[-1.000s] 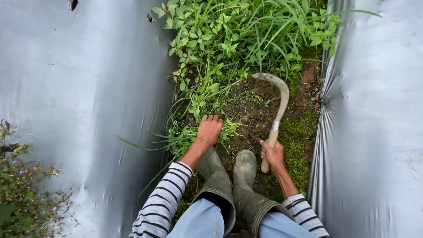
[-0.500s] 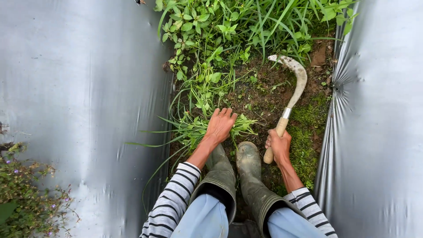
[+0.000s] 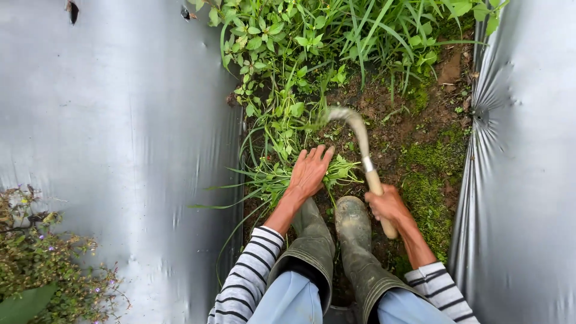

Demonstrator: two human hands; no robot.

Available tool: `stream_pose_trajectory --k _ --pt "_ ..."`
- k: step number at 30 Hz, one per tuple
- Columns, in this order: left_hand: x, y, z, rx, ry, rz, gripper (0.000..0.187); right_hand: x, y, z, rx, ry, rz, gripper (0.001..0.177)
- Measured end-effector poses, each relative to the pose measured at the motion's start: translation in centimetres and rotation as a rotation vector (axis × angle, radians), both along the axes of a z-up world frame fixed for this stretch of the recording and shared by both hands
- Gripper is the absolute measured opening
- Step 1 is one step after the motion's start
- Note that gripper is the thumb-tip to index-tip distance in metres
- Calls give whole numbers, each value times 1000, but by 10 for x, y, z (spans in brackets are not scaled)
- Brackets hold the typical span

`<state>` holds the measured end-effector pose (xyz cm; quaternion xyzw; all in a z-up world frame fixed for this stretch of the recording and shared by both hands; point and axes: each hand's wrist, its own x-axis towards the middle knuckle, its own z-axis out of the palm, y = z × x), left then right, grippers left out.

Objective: Weeding a garden path between plastic-covered beds using a sickle and hands

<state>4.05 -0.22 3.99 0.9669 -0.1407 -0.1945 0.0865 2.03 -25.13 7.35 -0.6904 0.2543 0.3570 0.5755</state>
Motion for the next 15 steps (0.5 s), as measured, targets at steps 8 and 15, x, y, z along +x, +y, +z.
stream_pose_trajectory --k 8,15 --pt "45 3 34 196 -88 -158 108 -27 -10 29 -103 -72 187 14" --pt "68 27 3 424 119 -150 115 -8 -11 66 -114 -139 51 23"
